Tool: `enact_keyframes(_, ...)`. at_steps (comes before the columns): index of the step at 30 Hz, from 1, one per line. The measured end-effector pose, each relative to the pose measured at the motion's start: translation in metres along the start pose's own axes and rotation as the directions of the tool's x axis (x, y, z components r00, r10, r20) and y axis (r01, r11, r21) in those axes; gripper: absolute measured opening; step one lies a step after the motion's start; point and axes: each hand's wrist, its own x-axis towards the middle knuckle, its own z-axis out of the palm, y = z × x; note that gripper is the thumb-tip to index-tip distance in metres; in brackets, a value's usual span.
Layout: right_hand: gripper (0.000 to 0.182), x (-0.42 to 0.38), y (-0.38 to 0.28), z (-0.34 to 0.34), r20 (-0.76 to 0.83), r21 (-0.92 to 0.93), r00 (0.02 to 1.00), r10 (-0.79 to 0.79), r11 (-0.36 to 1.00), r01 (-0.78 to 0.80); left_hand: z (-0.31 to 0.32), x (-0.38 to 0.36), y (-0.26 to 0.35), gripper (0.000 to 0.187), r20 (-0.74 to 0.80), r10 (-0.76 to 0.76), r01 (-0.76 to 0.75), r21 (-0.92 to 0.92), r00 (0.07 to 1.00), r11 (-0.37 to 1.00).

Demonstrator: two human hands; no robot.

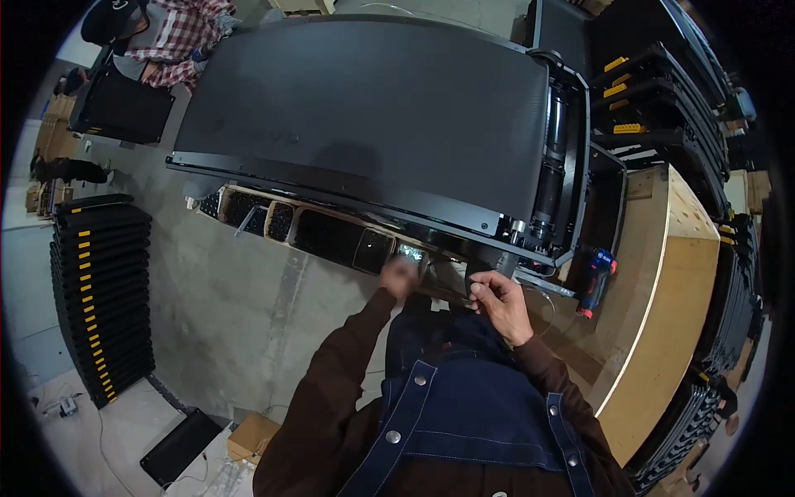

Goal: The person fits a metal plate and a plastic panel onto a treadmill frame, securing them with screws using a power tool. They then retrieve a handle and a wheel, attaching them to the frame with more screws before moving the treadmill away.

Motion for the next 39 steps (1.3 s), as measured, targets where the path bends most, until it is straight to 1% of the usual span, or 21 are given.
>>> enact_keyframes(2,0.016,0.008,0.004,0.003,0.021,-0.025,1.0,-0.01,1.0,0.011,0.101,-0.054,0.099,0.025,-0.18,-0.147,0.162,0.07,0.973,0.984)
enact_keyframes(3,0.015,0.011,0.005,0.004,0.041,-0.055,0.999,-0.014,0.998,0.016,0.124,-0.068,0.117,0.025,-0.179,-0.147,0.163,0.079,0.973,0.983)
enact_keyframes(4,0.015,0.012,0.005,0.007,0.038,-0.048,0.999,-0.016,0.999,0.018,0.141,-0.081,0.129,0.023,-0.121,-0.146,0.142,-0.038,0.982,0.989)
enact_keyframes(5,0.014,0.013,0.006,0.009,0.049,-0.076,0.998,-0.028,0.997,0.032,0.154,-0.09,0.137,0.02,-0.062,-0.137,0.127,-0.156,0.989,0.98)
enact_keyframes(8,0.012,0.01,0.002,0.012,0.054,-0.123,0.996,-0.065,0.99,0.071,0.186,-0.102,0.151,0.022,-0.013,-0.072,0.067,-0.229,0.997,0.971)
enact_keyframes(11,0.012,0.005,-0.005,0.01,0.05,-0.13,0.993,-0.108,0.985,0.114,0.201,-0.1,0.159,0.02,0.086,-0.047,0.063,-0.202,0.995,0.977)
enact_keyframes(15,0.011,-0.005,-0.02,0.003,0.017,-0.123,0.991,-0.129,0.984,0.13,0.219,-0.097,0.17,0.02,0.117,-0.063,0.079,-0.137,0.991,0.987)
enact_keyframes(16,0.011,-0.007,-0.023,0.0,0.006,-0.112,0.991,-0.13,0.985,0.13,0.226,-0.096,0.177,0.019,0.136,-0.094,0.105,-0.076,0.986,0.992)
enact_keyframes(18,0.011,-0.01,-0.031,-0.013,0.032,-0.337,0.966,-0.258,0.907,0.254,0.237,-0.092,0.187,0.018,0.164,-0.137,0.138,0.001,0.977,0.99)
enact_keyframes(19,0.011,-0.012,-0.035,-0.019,0.038,-0.436,0.943,-0.33,0.844,0.312,0.24,-0.09,0.191,0.017,0.185,-0.121,0.09,0.167,0.975,0.982)
enact_keyframes(20,0.011,-0.013,-0.036,-0.023,0.02,-0.429,0.943,-0.333,0.849,0.309,0.245,-0.089,0.195,0.017,0.21,-0.11,0.036,0.328,0.972,0.944)
enact_keyframes(22,0.011,-0.014,-0.036,-0.028,-0.002,-0.427,0.938,-0.348,0.848,0.314,0.261,-0.092,0.2,0.018,0.195,-0.063,-0.029,0.435,0.979,0.9)
enact_keyframes(23,0.011,-0.015,-0.035,-0.029,-0.024,-0.416,0.934,-0.356,0.853,0.315,0.268,-0.094,0.202,0.019,0.18,0.001,-0.096,0.523,0.984,0.847)
enact_keyframes(27,0.011,-0.018,-0.031,-0.03,-0.085,-0.259,0.956,-0.28,0.933,0.25,0.279,-0.095,0.209,0.019,0.233,0.05,-0.195,0.655,0.971,0.73)
enact_keyframes(29,0.011,-0.017,-0.026,-0.03,-0.088,-0.209,0.959,-0.269,0.946,0.247,0.283,-0.09,0.219,0.017,0.347,0.061,-0.317,0.756,0.936,0.572)
enact_keyframes(31,0.01,-0.013,-0.02,-0.029,-0.093,0.132,0.985,-0.148,0.978,0.16,0.294,-0.084,0.229,0.016,0.391,0.03,-0.346,0.772,0.92,0.533)
enact_keyframes(35,0.009,-0.013,-0.035,-0.049,-0.105,0.24,0.988,-0.115,0.961,0.137,0.314,-0.059,0.234,0.017,0.445,-0.013,-0.374,0.768,0.895,0.52)
enact_keyframes(36,0.008,-0.013,-0.04,-0.058,-0.129,0.082,0.977,-0.169,0.98,0.181,0.319,-0.053,0.235,0.017,0.452,-0.021,-0.378,0.769,0.892,0.515)
enact_keyframes(37,0.008,-0.011,-0.047,-0.067,-0.145,-0.077,0.963,-0.225,0.973,0.216,0.332,-0.048,0.241,0.018,0.504,-0.046,-0.44,0.792,0.863,0.423)
enact_keyframes(38,0.007,-0.011,-0.057,-0.077,-0.163,-0.317,0.921,-0.354,0.903,0.291,0.342,-0.04,0.245,0.019,0.552,-0.077,-0.502,0.8,0.83,0.328)
enact_keyframes(39,0.01,-0.005,-0.059,-0.086,-0.179,-0.467,0.844,-0.506,0.799,0.38,0.349,-0.029,0.245,0.019,0.631,0.011,-0.611,0.747,0.776,0.264)
